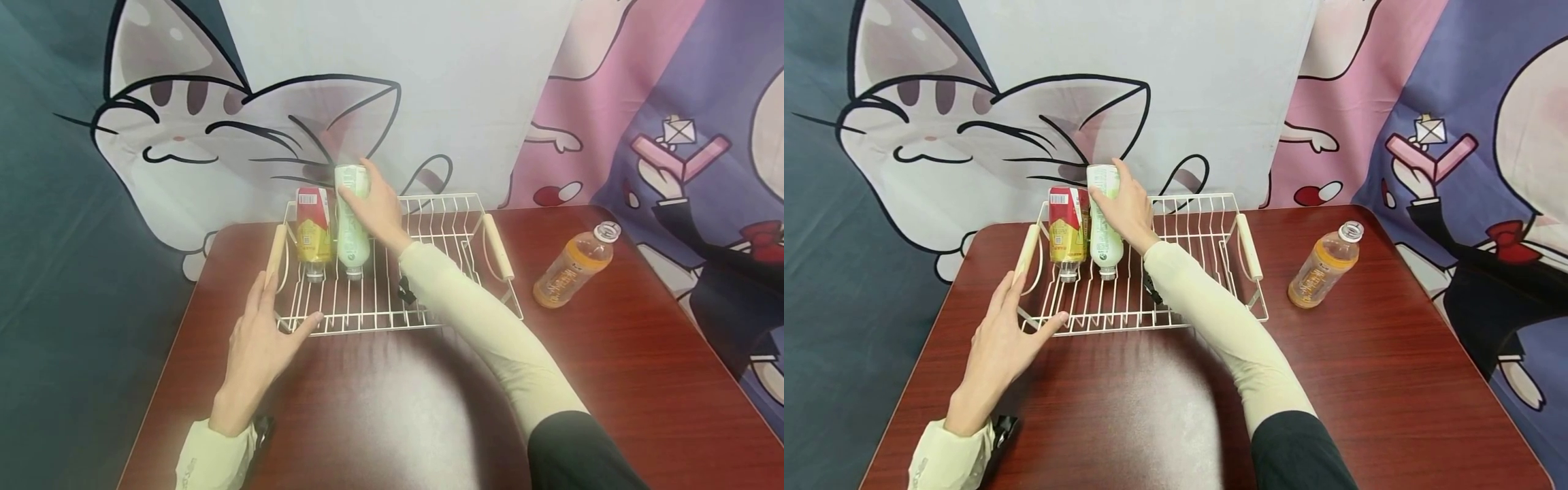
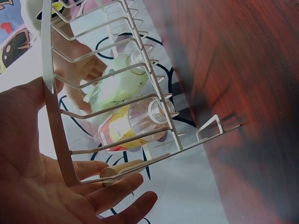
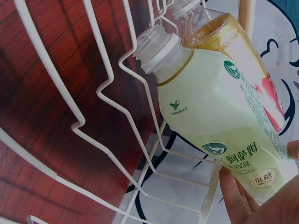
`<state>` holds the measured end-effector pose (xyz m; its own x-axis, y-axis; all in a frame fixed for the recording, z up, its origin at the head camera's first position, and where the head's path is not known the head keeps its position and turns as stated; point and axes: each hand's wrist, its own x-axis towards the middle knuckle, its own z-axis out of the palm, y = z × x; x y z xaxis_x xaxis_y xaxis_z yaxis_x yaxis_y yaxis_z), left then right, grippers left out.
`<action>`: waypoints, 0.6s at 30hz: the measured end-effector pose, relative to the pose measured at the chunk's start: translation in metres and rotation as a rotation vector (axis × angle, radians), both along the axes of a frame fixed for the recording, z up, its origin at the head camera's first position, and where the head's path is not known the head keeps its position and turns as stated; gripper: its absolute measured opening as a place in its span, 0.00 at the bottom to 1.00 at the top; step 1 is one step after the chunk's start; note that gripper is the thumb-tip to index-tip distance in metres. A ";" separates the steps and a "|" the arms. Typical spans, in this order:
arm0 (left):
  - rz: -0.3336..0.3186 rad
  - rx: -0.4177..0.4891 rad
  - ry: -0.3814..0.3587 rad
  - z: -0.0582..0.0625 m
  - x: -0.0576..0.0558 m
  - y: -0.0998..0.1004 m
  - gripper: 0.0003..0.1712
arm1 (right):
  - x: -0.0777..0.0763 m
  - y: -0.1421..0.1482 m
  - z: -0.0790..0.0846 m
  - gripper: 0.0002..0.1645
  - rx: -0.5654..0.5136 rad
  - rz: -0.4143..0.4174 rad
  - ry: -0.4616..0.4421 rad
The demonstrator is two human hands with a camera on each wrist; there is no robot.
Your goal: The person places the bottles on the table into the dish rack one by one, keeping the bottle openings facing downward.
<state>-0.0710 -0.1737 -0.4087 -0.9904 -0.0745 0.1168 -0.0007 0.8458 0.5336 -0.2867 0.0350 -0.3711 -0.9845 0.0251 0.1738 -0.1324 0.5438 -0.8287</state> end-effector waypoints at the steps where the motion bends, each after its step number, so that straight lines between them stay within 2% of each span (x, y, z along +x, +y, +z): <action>1: 0.000 0.000 -0.002 0.000 0.000 0.000 0.65 | 0.000 0.000 0.000 0.48 0.002 0.002 0.001; 10: 0.006 0.001 0.013 -0.002 0.000 0.000 0.64 | -0.012 0.005 -0.011 0.48 0.048 0.005 -0.016; 18: 0.005 0.006 0.031 -0.005 0.000 -0.001 0.64 | -0.016 0.005 -0.012 0.54 0.035 0.095 -0.037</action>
<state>-0.0710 -0.1744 -0.4133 -0.9858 -0.0802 0.1474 0.0119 0.8428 0.5382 -0.3029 0.0398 -0.3833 -0.9878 -0.0744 0.1367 -0.1548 0.5593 -0.8144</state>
